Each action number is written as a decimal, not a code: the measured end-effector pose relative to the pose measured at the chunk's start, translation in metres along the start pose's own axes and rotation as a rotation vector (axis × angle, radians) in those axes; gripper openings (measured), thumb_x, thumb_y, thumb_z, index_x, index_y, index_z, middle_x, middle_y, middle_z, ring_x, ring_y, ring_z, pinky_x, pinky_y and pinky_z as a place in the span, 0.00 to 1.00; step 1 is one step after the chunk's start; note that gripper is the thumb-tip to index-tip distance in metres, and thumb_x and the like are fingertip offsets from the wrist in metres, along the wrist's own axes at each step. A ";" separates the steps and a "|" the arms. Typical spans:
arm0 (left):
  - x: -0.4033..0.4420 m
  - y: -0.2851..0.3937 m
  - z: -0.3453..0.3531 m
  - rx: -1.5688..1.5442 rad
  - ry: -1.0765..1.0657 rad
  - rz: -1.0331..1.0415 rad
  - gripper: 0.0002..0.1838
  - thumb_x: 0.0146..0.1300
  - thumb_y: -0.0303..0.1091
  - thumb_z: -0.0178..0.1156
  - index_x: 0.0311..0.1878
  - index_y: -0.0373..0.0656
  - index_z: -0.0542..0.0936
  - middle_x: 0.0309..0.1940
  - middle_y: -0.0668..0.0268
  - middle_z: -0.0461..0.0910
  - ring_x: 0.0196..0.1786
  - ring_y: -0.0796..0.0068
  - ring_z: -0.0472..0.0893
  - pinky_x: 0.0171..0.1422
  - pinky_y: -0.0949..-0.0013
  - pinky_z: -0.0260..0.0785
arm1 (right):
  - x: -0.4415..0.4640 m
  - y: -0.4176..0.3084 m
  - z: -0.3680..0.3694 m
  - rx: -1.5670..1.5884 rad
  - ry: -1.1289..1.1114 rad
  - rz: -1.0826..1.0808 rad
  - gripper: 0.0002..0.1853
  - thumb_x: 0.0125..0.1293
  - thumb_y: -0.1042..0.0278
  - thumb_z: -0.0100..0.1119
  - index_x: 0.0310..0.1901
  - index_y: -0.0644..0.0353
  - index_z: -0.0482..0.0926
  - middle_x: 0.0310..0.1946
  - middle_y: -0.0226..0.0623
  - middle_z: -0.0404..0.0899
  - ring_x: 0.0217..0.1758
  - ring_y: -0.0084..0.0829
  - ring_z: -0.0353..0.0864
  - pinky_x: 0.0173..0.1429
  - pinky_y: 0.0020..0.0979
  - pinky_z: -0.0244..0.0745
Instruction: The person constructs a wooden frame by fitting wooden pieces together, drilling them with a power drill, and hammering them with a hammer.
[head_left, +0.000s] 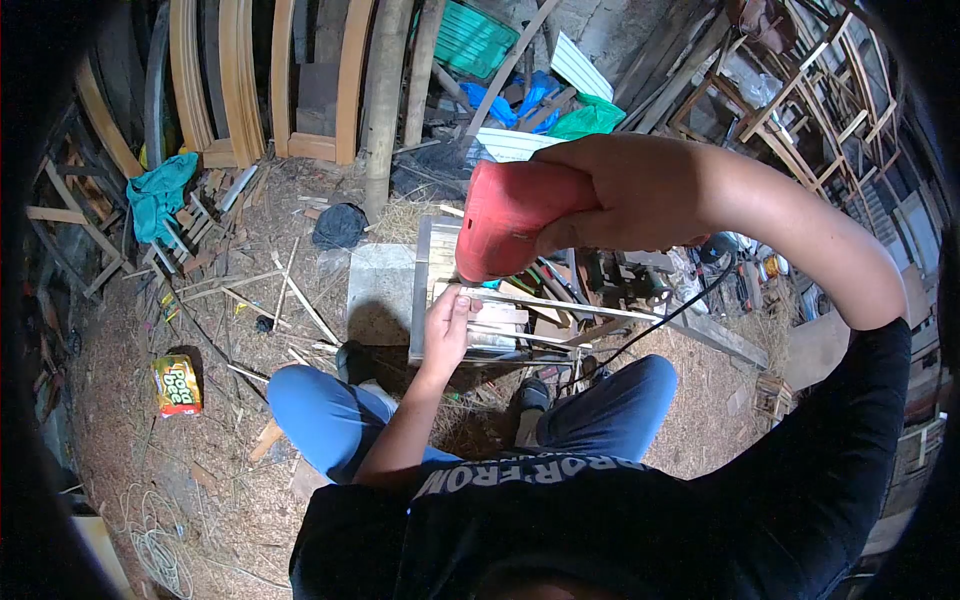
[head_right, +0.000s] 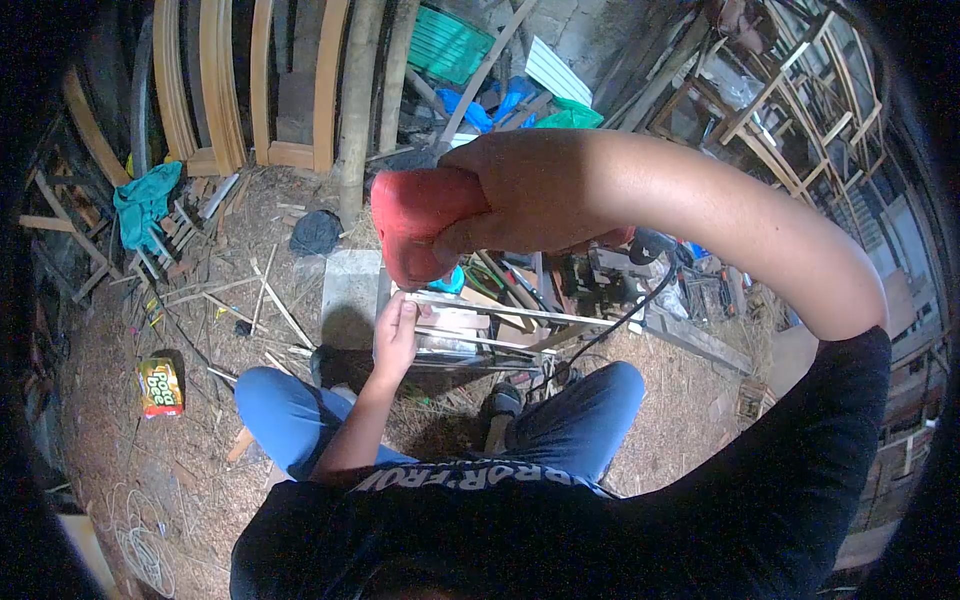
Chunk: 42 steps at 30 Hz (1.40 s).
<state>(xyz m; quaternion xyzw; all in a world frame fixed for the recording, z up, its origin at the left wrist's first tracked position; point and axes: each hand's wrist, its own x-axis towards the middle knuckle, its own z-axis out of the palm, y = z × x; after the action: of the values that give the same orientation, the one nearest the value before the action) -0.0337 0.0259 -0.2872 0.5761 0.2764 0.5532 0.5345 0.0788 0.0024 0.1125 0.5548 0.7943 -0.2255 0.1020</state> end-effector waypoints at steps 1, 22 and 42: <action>-0.001 0.001 0.000 0.000 0.006 -0.003 0.17 0.80 0.41 0.48 0.47 0.35 0.78 0.33 0.65 0.81 0.39 0.77 0.79 0.47 0.70 0.71 | 0.001 -0.001 0.001 -0.021 0.001 0.049 0.30 0.67 0.48 0.69 0.61 0.60 0.75 0.35 0.42 0.85 0.37 0.33 0.86 0.44 0.36 0.79; 0.000 -0.005 0.002 -0.044 0.023 0.005 0.18 0.80 0.42 0.48 0.47 0.35 0.78 0.33 0.65 0.81 0.39 0.78 0.78 0.47 0.70 0.71 | 0.002 -0.003 -0.001 -0.098 -0.011 0.078 0.31 0.68 0.48 0.67 0.65 0.58 0.73 0.38 0.42 0.86 0.37 0.32 0.86 0.44 0.36 0.80; 0.000 -0.006 0.003 -0.032 0.033 0.000 0.16 0.80 0.40 0.49 0.46 0.35 0.77 0.32 0.64 0.82 0.38 0.78 0.79 0.46 0.70 0.72 | 0.001 -0.003 0.000 -0.085 0.005 0.073 0.34 0.66 0.45 0.68 0.65 0.59 0.73 0.35 0.41 0.86 0.35 0.31 0.86 0.42 0.35 0.80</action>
<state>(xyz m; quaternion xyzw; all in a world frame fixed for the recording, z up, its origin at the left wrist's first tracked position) -0.0297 0.0264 -0.2919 0.5585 0.2762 0.5669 0.5389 0.0755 0.0019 0.1128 0.5790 0.7828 -0.1861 0.1316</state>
